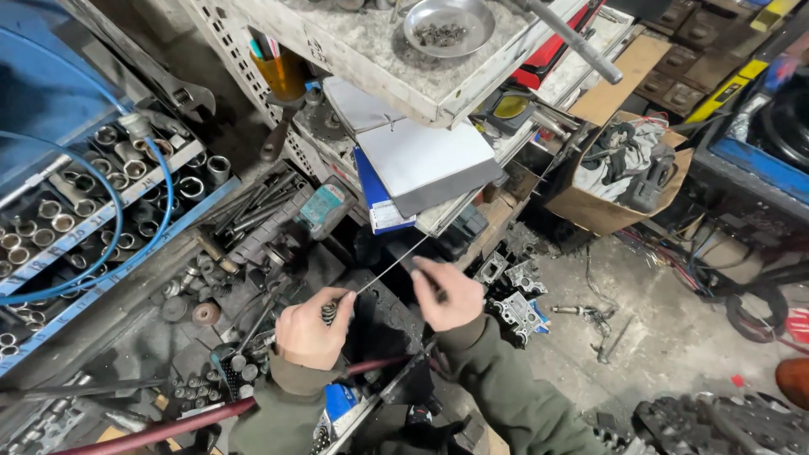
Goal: The person works at a cluttered workshop bench with a disassembled engine cylinder head. They pick up valve springs and small parts, thread them onto a long rod, then carry the parts to a bench-mounted wire wheel grinder and hold them against the spinning brush to clean them.
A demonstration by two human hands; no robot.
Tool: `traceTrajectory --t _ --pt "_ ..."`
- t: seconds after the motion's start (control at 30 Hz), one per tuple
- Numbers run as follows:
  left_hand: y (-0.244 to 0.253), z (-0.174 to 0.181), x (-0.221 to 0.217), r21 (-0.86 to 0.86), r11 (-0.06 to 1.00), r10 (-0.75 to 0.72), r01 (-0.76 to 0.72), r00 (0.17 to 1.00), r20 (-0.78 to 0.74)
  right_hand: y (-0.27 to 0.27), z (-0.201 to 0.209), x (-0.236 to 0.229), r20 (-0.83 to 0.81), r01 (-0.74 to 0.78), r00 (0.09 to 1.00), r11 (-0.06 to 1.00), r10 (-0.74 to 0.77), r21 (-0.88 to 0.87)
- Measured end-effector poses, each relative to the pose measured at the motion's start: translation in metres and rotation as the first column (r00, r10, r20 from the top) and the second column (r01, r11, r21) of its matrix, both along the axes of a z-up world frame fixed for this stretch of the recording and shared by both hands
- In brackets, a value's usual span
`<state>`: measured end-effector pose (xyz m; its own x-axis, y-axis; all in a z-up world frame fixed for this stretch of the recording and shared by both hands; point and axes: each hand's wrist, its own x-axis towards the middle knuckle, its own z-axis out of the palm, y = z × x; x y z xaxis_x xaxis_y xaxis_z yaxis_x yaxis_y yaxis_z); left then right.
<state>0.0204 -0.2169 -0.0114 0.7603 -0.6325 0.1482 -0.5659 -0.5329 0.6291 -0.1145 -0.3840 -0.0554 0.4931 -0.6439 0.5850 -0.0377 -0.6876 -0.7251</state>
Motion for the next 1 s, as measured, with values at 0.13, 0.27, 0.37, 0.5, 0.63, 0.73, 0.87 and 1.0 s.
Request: traceTrajectory --t 0.13,0.27,0.37,0.5,0.63,0.73,0.87,1.0 --pt "0.005 -0.032 -0.001 -0.134 0.99 -0.067 0.053 0.993 -0.102 -0.04 -0.029 -0.001 0.01 0.136 0.99 0.981 -0.139 0.141" --pt "-0.001 -0.057 0.001 -0.118 0.993 -0.035 0.024 0.995 -0.092 -0.065 -0.02 0.001 -0.001 0.102 0.995 0.995 -0.102 -0.02" --pt "-0.003 -0.053 0.003 -0.09 0.996 0.006 -0.019 0.99 -0.14 -0.081 -0.017 0.006 -0.053 0.047 0.997 0.965 -0.063 -0.256" --pt "0.002 -0.053 0.004 -0.163 0.986 0.021 -0.04 0.993 -0.119 -0.093 -0.015 0.001 -0.117 0.002 0.993 0.974 -0.029 -0.225" --pt "0.004 0.003 0.003 -0.174 0.984 0.018 -0.034 0.995 -0.094 -0.099 -0.022 -0.004 -0.105 -0.027 0.994 0.966 0.0 -0.256" --pt "-0.003 0.037 0.005 -0.047 0.999 0.012 -0.012 1.0 -0.005 -0.09 -0.02 0.0 -0.139 -0.068 0.99 0.961 0.032 -0.269" --pt "-0.019 0.059 0.007 0.032 0.999 -0.027 0.022 0.99 0.137 -0.089 -0.022 0.003 -0.098 -0.053 0.995 0.956 0.026 -0.289" --pt "-0.027 0.088 0.004 0.156 0.988 -0.026 0.006 0.992 0.124 -0.088 -0.027 0.001 -0.149 -0.054 0.989 0.969 0.019 -0.24"
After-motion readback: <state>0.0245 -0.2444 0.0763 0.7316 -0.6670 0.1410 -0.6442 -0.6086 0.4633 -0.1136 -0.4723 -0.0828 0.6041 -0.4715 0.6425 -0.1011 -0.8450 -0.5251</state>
